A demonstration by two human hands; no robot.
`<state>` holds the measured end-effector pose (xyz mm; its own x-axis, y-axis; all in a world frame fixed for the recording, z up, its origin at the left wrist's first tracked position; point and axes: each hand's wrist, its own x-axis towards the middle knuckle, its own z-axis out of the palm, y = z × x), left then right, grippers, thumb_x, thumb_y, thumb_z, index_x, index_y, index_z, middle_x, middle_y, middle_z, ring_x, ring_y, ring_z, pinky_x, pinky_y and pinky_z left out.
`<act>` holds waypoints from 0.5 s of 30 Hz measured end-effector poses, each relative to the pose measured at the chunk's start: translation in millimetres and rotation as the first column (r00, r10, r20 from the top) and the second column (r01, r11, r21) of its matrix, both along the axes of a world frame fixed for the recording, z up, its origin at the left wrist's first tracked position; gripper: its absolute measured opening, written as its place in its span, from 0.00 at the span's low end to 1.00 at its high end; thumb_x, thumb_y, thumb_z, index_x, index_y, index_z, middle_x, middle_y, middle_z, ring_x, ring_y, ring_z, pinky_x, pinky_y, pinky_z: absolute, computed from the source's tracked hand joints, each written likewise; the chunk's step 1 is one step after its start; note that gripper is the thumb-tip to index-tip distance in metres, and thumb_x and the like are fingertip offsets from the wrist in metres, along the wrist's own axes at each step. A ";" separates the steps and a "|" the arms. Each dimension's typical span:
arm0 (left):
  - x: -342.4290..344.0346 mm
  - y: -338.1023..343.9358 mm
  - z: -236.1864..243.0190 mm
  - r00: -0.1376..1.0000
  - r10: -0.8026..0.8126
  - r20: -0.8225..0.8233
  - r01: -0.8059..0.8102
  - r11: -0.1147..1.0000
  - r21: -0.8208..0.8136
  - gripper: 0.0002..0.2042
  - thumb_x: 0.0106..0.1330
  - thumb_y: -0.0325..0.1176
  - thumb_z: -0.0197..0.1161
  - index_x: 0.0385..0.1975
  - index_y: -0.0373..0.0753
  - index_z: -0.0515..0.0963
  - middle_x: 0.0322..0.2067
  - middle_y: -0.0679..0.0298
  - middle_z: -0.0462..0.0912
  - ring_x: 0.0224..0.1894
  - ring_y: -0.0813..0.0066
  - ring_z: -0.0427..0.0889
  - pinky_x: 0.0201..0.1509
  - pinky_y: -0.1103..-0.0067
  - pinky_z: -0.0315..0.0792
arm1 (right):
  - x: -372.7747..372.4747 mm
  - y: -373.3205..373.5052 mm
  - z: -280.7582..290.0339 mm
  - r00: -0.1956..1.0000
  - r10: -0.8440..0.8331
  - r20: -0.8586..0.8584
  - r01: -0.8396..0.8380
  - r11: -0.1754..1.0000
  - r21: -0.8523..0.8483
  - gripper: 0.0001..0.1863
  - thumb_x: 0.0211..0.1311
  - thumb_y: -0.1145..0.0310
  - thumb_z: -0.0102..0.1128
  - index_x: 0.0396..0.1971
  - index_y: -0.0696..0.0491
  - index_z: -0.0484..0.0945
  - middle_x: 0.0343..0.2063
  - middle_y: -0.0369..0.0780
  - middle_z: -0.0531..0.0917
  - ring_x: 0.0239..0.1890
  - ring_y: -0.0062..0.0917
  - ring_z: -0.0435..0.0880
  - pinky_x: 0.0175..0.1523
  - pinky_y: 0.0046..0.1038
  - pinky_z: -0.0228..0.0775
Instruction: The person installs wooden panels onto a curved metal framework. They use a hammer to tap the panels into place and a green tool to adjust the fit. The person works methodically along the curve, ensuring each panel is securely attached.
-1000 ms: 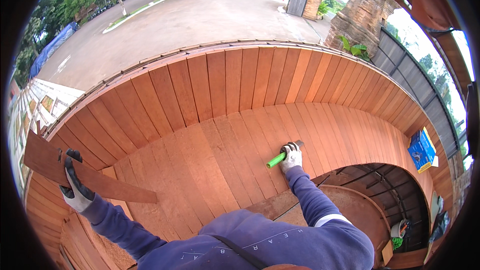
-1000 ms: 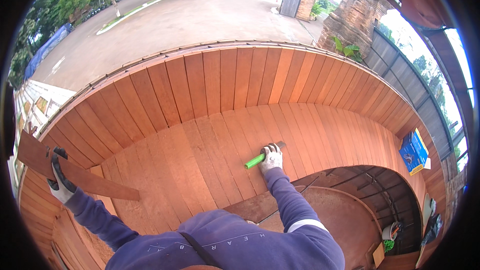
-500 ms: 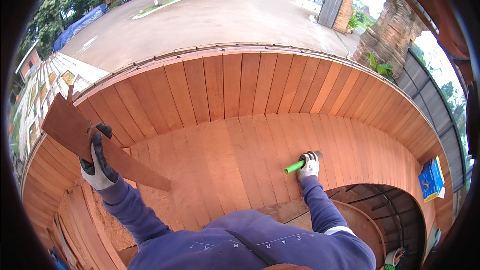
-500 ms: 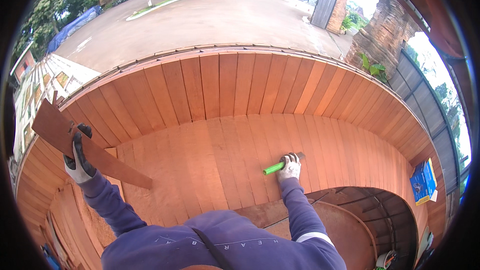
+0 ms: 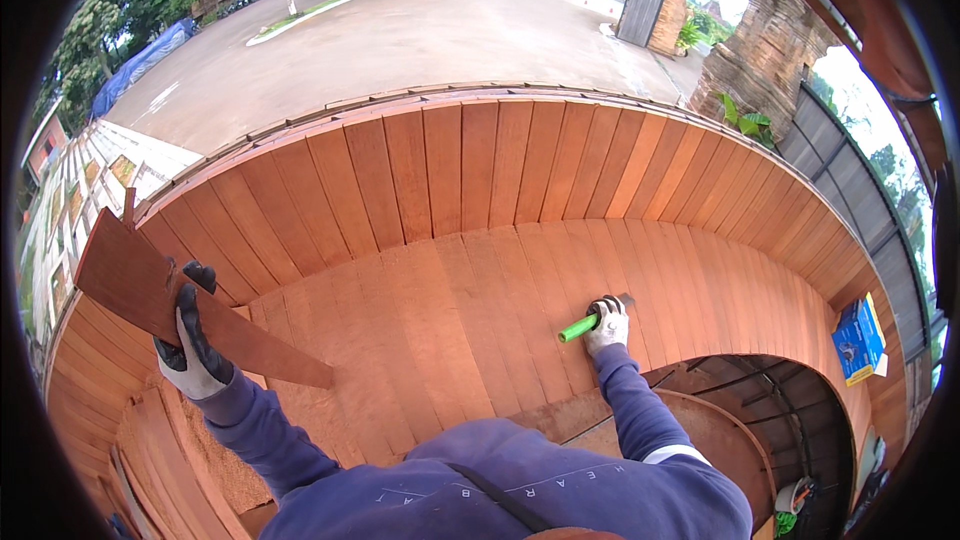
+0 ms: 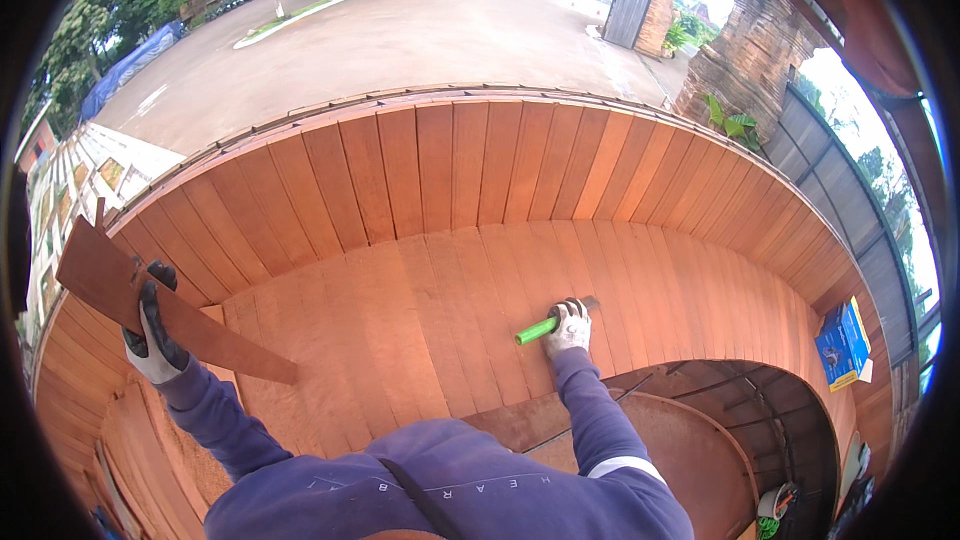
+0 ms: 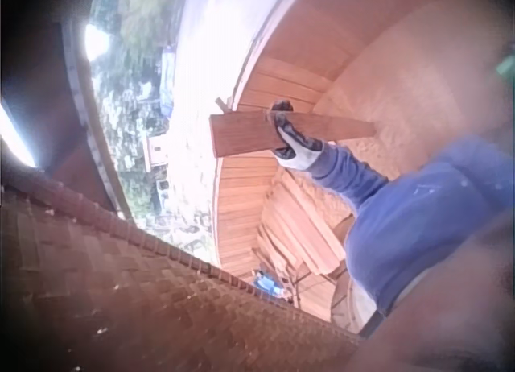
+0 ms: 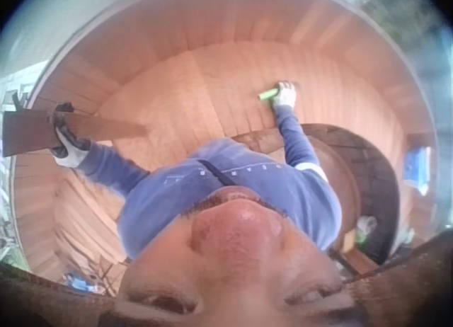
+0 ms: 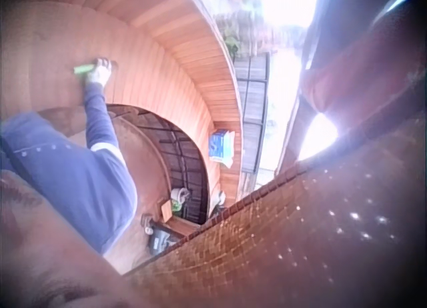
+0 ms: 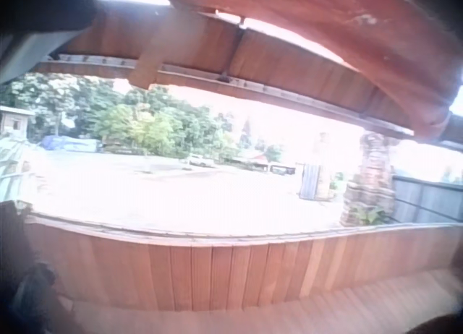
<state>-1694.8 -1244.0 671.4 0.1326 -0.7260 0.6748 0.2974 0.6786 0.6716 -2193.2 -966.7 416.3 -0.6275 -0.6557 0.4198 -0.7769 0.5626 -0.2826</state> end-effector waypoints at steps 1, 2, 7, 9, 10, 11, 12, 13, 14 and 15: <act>0.6 0.5 -0.9 1.000 -0.017 -0.006 0.017 1.000 -0.008 0.19 0.69 0.22 0.53 0.60 0.26 0.66 0.49 0.47 0.78 0.50 0.58 0.81 0.57 0.67 0.75 | -1.1 0.0 -0.2 1.000 0.003 0.010 -0.003 1.000 -0.002 0.10 0.48 0.69 0.61 0.33 0.49 0.77 0.43 0.43 0.79 0.56 0.41 0.72 0.59 0.44 0.62; 2.0 -1.7 -4.3 0.999 -0.032 -0.008 0.032 0.999 -0.012 0.20 0.69 0.22 0.52 0.60 0.26 0.65 0.51 0.47 0.77 0.51 0.57 0.80 0.59 0.65 0.75 | -1.2 -0.8 -0.5 0.999 0.002 -0.033 -0.004 0.998 -0.059 0.09 0.45 0.72 0.61 0.29 0.49 0.77 0.40 0.43 0.80 0.51 0.42 0.74 0.55 0.42 0.66; -1.4 1.6 -5.8 0.998 -0.012 0.059 0.013 1.000 -0.017 0.20 0.70 0.22 0.51 0.62 0.27 0.64 0.54 0.46 0.75 0.53 0.56 0.79 0.60 0.65 0.73 | -8.7 4.1 -10.2 0.999 0.005 0.041 -0.005 1.000 0.004 0.12 0.46 0.70 0.62 0.34 0.48 0.77 0.44 0.42 0.78 0.56 0.40 0.72 0.58 0.43 0.63; -1.1 2.1 -7.4 0.997 -0.031 0.069 0.033 0.999 -0.035 0.21 0.71 0.23 0.50 0.62 0.27 0.63 0.55 0.46 0.74 0.54 0.56 0.79 0.61 0.65 0.72 | -9.2 4.3 -10.3 0.999 0.006 0.037 -0.006 1.000 -0.001 0.12 0.46 0.70 0.62 0.34 0.48 0.77 0.44 0.42 0.78 0.56 0.40 0.72 0.58 0.43 0.62; -0.1 2.3 -8.7 0.997 -0.045 0.067 0.048 0.998 -0.041 0.21 0.71 0.24 0.50 0.63 0.27 0.63 0.55 0.46 0.74 0.54 0.56 0.78 0.61 0.65 0.72 | -9.8 4.7 -11.1 0.999 0.006 0.039 -0.006 1.000 0.005 0.12 0.46 0.70 0.62 0.35 0.48 0.77 0.44 0.42 0.78 0.57 0.40 0.72 0.58 0.43 0.62; 1.2 2.3 -10.2 0.996 -0.060 0.065 0.063 0.997 -0.047 0.21 0.71 0.25 0.50 0.63 0.28 0.63 0.56 0.46 0.73 0.55 0.56 0.78 0.62 0.65 0.71 | -10.8 5.1 -12.4 0.999 0.006 0.040 -0.006 1.000 0.010 0.12 0.46 0.70 0.62 0.35 0.48 0.77 0.44 0.42 0.78 0.57 0.40 0.72 0.59 0.43 0.62; 5.1 0.1 -12.8 0.995 -0.079 0.063 0.082 0.995 -0.059 0.21 0.72 0.25 0.50 0.63 0.28 0.63 0.56 0.45 0.73 0.55 0.56 0.78 0.62 0.64 0.71 | -10.9 5.0 -13.1 0.999 0.007 0.043 -0.008 1.000 0.015 0.12 0.46 0.70 0.62 0.35 0.48 0.77 0.44 0.43 0.78 0.57 0.40 0.72 0.59 0.43 0.62; 10.6 -3.9 -16.5 0.993 -0.097 0.062 0.102 0.992 -0.071 0.21 0.72 0.26 0.50 0.63 0.28 0.62 0.56 0.45 0.73 0.55 0.55 0.78 0.62 0.64 0.71 | -10.6 4.7 -13.4 0.999 0.003 0.039 -0.003 1.000 0.007 0.13 0.46 0.69 0.62 0.35 0.48 0.77 0.45 0.43 0.78 0.57 0.40 0.72 0.59 0.43 0.62; 13.6 -5.9 -18.6 0.991 -0.116 0.062 0.121 0.989 -0.083 0.21 0.72 0.27 0.49 0.64 0.28 0.62 0.56 0.45 0.73 0.55 0.55 0.78 0.63 0.64 0.71 | -9.9 3.9 -13.3 0.999 -0.001 0.035 0.001 1.000 -0.001 0.13 0.46 0.69 0.62 0.35 0.48 0.77 0.45 0.43 0.78 0.57 0.40 0.72 0.59 0.43 0.62; 13.7 -5.7 -18.2 0.991 -0.100 0.089 0.108 0.990 -0.088 0.21 0.72 0.27 0.49 0.64 0.28 0.62 0.56 0.45 0.73 0.55 0.55 0.78 0.63 0.65 0.71 | -9.2 3.7 -13.0 1.000 -0.007 0.030 0.007 1.000 -0.007 0.13 0.46 0.69 0.62 0.35 0.48 0.77 0.45 0.43 0.78 0.57 0.41 0.72 0.59 0.43 0.62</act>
